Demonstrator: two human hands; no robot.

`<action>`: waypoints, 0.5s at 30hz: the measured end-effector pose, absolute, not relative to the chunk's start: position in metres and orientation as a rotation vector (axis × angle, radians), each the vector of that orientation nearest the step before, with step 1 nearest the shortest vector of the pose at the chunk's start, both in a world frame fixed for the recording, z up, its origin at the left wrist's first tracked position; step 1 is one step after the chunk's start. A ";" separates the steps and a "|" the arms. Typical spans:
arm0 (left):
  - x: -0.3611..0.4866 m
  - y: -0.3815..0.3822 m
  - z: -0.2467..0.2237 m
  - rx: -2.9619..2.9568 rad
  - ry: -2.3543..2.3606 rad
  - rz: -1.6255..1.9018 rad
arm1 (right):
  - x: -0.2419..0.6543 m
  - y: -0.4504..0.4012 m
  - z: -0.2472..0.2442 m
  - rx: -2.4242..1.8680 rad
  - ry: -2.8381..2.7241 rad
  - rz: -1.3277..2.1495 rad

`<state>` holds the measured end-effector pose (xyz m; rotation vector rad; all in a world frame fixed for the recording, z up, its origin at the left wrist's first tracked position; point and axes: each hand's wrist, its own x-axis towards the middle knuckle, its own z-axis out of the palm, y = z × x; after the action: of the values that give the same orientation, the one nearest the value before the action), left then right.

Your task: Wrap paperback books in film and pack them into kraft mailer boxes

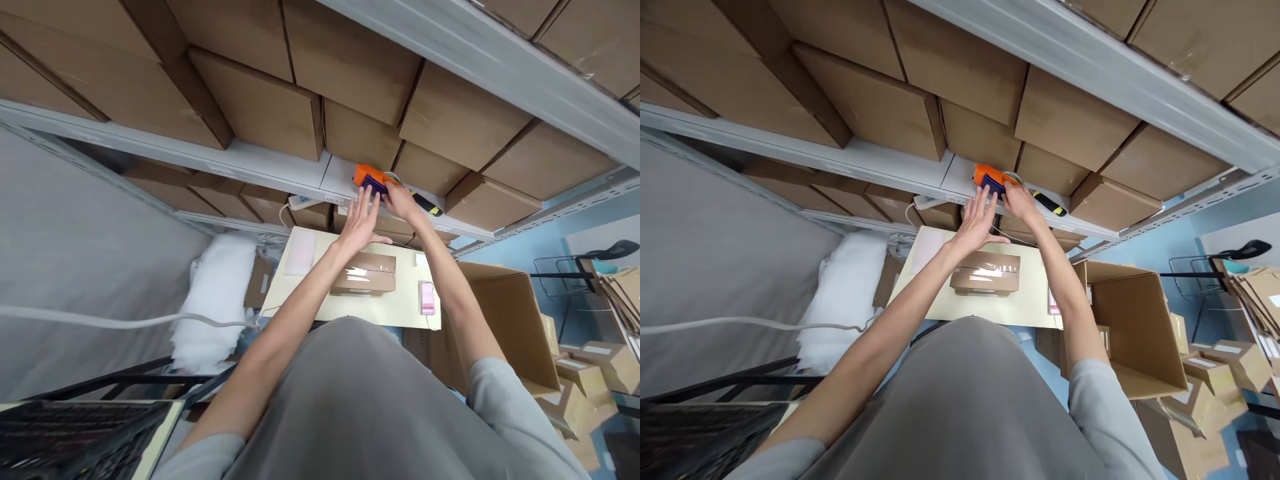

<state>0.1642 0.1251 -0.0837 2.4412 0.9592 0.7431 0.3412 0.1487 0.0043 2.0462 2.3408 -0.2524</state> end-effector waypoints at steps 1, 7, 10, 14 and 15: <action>0.163 0.126 -0.087 2.422 0.969 0.750 | 0.340 0.157 0.000 2.042 2.326 -0.245; 0.123 0.104 -0.123 2.245 1.103 0.755 | 0.349 0.159 -0.017 2.111 2.311 -0.188; 0.079 0.075 -0.166 2.138 1.272 0.725 | 0.356 0.111 -0.040 2.314 2.267 -0.114; 0.034 0.021 -0.219 1.884 1.578 0.565 | 0.342 0.005 -0.092 2.613 1.973 -0.320; 0.032 0.009 -0.226 1.815 1.626 0.544 | 0.334 -0.020 -0.105 2.656 1.864 -0.412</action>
<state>0.0322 0.0093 -0.2265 1.8151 1.6264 0.5442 0.3336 -0.0198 -0.1050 2.6556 1.8640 -0.4122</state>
